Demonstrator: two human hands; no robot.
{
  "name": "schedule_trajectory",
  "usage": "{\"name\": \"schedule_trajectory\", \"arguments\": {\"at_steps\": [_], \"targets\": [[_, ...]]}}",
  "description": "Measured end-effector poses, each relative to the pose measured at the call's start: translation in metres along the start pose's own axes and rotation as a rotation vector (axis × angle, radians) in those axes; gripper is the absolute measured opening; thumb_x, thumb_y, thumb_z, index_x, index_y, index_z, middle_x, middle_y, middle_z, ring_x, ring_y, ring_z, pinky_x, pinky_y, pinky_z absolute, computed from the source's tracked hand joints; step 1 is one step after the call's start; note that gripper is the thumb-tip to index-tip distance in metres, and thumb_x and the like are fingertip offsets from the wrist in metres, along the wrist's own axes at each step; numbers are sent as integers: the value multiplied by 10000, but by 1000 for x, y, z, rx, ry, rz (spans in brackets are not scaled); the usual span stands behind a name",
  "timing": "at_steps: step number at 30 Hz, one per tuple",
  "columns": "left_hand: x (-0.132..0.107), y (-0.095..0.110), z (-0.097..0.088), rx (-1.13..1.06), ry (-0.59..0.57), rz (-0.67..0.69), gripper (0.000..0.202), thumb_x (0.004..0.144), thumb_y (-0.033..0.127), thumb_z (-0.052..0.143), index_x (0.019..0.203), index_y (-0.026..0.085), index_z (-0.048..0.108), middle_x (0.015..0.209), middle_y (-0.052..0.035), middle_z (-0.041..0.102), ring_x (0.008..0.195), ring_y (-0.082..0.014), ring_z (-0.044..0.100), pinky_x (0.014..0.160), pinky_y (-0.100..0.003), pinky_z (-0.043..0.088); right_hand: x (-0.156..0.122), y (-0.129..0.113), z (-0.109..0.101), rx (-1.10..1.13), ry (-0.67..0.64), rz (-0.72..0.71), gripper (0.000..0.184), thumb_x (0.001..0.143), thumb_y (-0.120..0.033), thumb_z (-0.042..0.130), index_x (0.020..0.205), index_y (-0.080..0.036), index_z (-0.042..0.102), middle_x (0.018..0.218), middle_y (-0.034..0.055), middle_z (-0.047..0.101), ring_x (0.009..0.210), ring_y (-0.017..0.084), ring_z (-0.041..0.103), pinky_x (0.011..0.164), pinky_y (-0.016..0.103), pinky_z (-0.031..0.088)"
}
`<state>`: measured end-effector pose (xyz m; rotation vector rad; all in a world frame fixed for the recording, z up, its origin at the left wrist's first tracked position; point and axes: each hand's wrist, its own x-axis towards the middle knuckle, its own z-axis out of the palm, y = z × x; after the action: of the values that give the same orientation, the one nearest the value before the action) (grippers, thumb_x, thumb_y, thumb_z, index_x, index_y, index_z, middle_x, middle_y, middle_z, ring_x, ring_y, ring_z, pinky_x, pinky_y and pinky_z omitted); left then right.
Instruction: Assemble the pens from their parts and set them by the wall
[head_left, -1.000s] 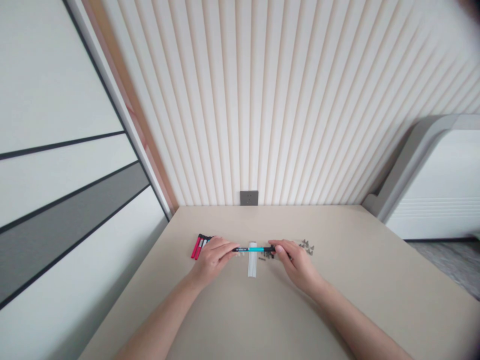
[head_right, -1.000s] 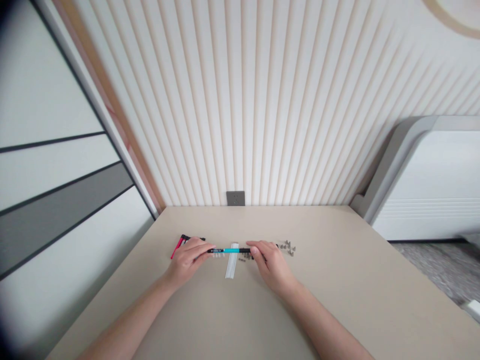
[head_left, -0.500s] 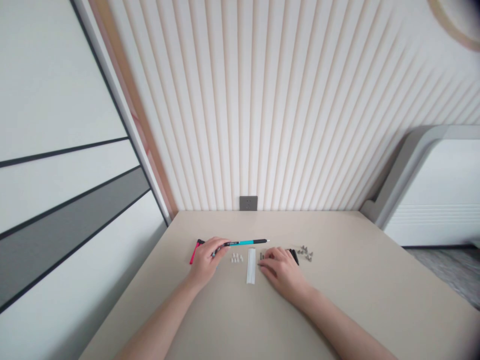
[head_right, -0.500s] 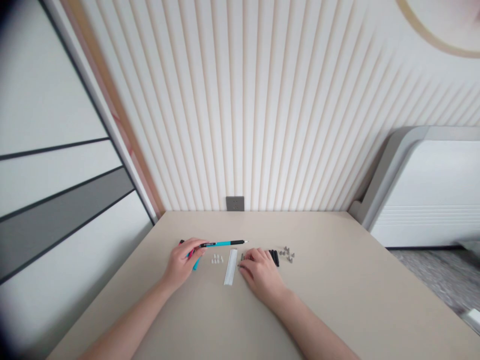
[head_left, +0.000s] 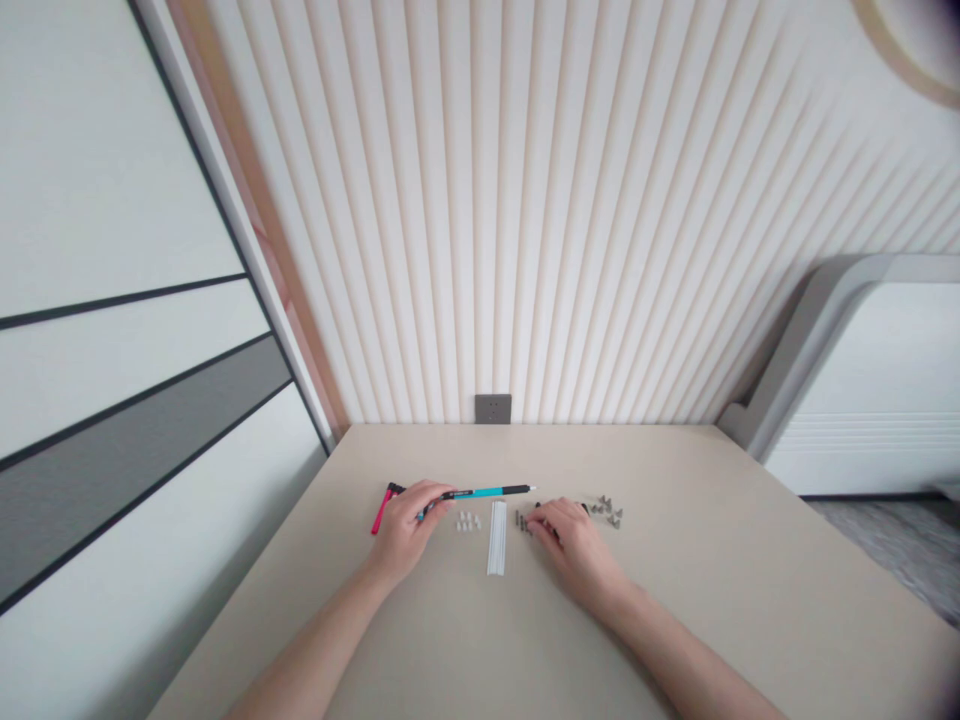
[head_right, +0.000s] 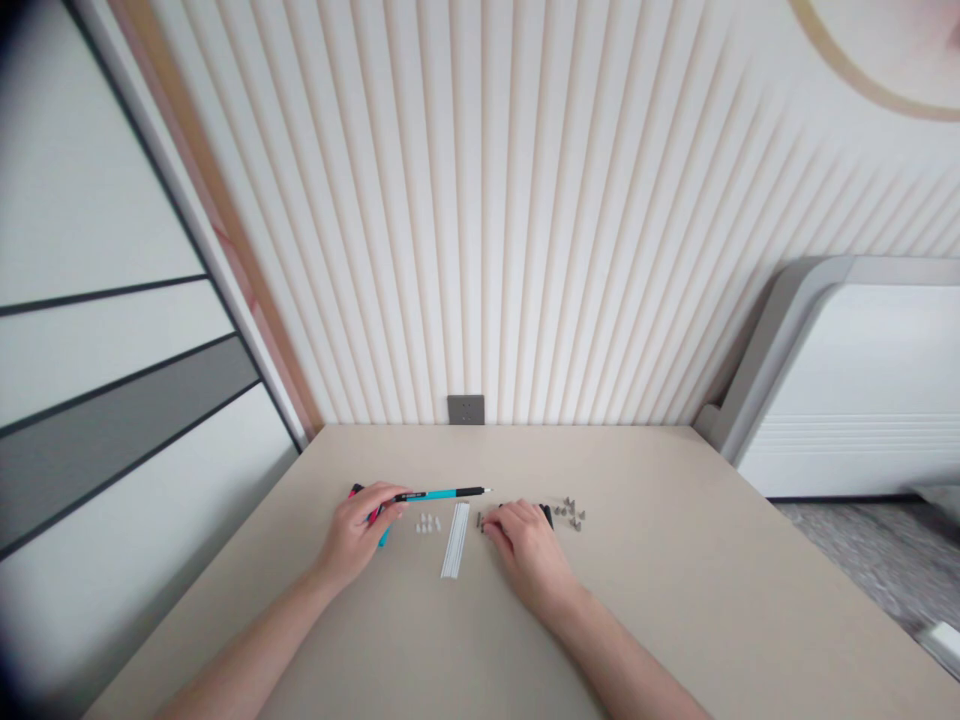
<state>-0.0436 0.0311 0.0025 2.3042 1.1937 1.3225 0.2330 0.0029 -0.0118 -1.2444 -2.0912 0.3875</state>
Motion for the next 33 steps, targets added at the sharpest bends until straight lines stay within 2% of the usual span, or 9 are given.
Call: {"name": "schedule_trajectory", "arguments": {"at_steps": [4,7,13,19,24,30,33], "targets": [[0,0,0,-3,-12,6,141,911,246,568,978,195,681,890,-45,719,801,-163,665,743,-255,517,2,9,-9,62,149,78,225,966,-237,456,1099,-214,636,958,61,665,903,208,596,823,326,459],[0,2,-1,-6,-21,8,142,914,246,564,972,192,681,890,-47,719,793,-163,665,736,-254,517,4,9,-13,77,175,68,244,973,-245,435,1082,-221,652,978,66,660,913,205,599,823,318,461],[2,5,-2,1,-2,16,138,908,252,572,970,192,681,868,-41,719,773,-160,666,723,-250,516,2,3,-8,-8,47,1,189,936,-217,501,998,-229,679,896,49,687,848,211,602,814,346,441],[1,4,-1,11,16,6,153,914,260,555,972,191,679,883,-47,721,796,-166,670,747,-262,523,-2,-3,1,-46,-76,-58,166,908,-196,547,991,-235,685,901,36,698,880,204,602,825,337,417],[2,7,-2,17,18,7,161,913,265,544,954,191,681,885,-55,723,804,-175,671,754,-274,529,-2,-6,-2,-69,-86,-77,183,923,-189,523,970,-239,693,898,28,696,874,186,600,826,326,409],[3,9,-2,3,3,0,157,909,261,547,947,196,684,892,-51,724,772,-168,666,737,-271,529,-4,-9,-1,-115,-149,-129,149,901,-204,571,852,-246,704,822,18,684,859,186,593,810,325,407],[2,8,-2,-4,-3,-4,158,911,256,547,959,195,684,896,-54,723,774,-167,660,736,-269,525,-3,-8,-2,-95,-140,-116,128,900,-245,577,906,-245,705,871,33,689,885,201,591,828,343,413]]}}
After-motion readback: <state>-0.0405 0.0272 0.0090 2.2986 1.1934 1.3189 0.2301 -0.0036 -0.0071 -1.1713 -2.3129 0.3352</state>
